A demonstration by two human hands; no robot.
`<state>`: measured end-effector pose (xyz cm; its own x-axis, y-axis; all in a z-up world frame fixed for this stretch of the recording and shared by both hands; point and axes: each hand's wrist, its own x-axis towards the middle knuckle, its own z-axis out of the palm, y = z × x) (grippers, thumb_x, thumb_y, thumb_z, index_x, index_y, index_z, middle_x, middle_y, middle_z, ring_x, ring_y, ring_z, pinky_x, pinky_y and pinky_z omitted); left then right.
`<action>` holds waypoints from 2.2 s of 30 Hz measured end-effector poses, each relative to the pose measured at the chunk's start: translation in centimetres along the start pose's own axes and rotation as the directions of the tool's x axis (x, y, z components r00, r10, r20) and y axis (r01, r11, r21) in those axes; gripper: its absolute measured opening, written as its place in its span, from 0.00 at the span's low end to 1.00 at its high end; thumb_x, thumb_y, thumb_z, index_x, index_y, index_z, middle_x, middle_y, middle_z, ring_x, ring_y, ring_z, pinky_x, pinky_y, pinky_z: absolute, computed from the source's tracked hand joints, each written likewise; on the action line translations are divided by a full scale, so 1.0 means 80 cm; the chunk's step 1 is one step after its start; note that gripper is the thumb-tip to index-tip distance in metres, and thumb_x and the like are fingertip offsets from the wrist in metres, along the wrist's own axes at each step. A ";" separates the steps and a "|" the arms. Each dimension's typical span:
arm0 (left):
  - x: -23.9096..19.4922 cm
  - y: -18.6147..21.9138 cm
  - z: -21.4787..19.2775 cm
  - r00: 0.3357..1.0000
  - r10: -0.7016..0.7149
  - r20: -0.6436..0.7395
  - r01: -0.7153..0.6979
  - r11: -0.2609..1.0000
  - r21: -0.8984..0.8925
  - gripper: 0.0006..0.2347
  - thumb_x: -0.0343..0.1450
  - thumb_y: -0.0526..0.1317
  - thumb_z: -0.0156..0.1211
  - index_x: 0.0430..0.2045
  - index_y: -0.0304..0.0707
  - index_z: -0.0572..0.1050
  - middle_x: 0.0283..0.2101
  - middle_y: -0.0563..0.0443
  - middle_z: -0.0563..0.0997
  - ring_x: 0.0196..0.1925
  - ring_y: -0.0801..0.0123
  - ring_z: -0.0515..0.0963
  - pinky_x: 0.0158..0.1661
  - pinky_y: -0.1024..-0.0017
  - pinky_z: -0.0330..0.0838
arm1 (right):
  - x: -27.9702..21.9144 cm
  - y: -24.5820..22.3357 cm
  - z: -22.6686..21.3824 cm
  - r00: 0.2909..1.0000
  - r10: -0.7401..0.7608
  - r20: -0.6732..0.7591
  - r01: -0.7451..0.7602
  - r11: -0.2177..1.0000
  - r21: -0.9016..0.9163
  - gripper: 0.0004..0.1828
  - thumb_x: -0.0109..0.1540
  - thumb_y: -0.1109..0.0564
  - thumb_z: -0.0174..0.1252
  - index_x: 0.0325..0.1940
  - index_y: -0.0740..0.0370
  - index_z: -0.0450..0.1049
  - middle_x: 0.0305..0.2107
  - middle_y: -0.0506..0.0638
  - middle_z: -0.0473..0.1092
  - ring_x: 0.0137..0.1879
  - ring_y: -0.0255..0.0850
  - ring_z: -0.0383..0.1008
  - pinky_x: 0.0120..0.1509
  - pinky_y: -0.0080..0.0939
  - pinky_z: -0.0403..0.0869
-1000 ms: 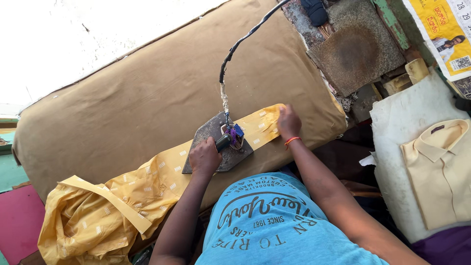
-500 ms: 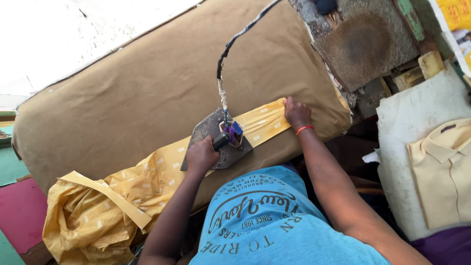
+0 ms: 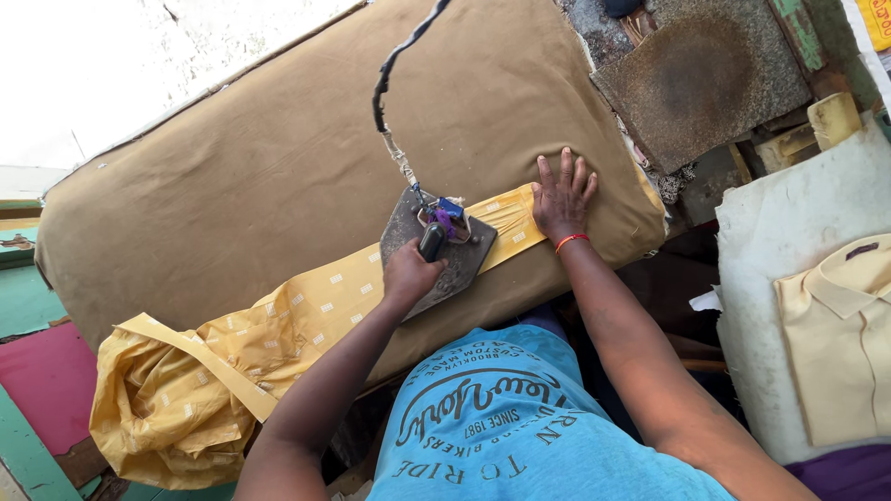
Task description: The person irons a yellow patterned cloth on a padded ironing board. They repeatedly smooth the fabric with their hands, use a brush to clean the surface, and press it with a heavy iron. The person flips and repositions the cloth multiple times to ensure all sections are pressed.
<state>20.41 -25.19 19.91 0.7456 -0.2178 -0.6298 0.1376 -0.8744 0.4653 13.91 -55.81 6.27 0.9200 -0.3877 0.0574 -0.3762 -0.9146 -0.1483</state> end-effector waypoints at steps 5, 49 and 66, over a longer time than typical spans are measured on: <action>0.007 0.025 0.017 0.997 0.072 0.005 -0.072 0.997 -0.022 0.26 0.60 0.47 0.72 0.51 0.37 0.77 0.41 0.35 0.84 0.46 0.47 0.84 0.49 0.55 0.75 | 0.002 0.006 0.004 0.997 -0.006 0.078 0.007 1.000 -0.004 0.30 0.71 0.43 0.46 0.78 0.44 0.58 0.78 0.61 0.43 0.81 0.65 0.38 0.78 0.76 0.40; -0.007 0.160 0.114 0.919 0.392 -0.035 -0.373 0.896 0.241 0.19 0.63 0.40 0.67 0.45 0.35 0.69 0.42 0.36 0.82 0.43 0.43 0.84 0.43 0.51 0.78 | -0.161 0.269 -0.111 0.875 0.347 0.337 -0.429 0.879 0.207 0.26 0.73 0.38 0.54 0.45 0.63 0.82 0.35 0.61 0.79 0.44 0.57 0.78 0.49 0.55 0.75; 0.007 -0.057 0.144 0.607 0.335 -0.721 -0.335 0.930 0.150 0.27 0.73 0.51 0.57 0.68 0.46 0.65 0.74 0.44 0.61 0.76 0.47 0.56 0.70 0.52 0.50 | 0.050 -0.061 -0.224 0.601 -0.736 0.312 0.728 0.665 0.167 0.29 0.62 0.37 0.58 0.63 0.50 0.71 0.35 0.55 0.75 0.37 0.55 0.77 0.41 0.55 0.75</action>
<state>12.69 -26.30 10.25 0.9686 -0.1124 0.2216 -0.2195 -0.8052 0.5509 17.45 -54.94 24.94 0.8643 0.4755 -0.1640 0.4374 -0.8715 -0.2218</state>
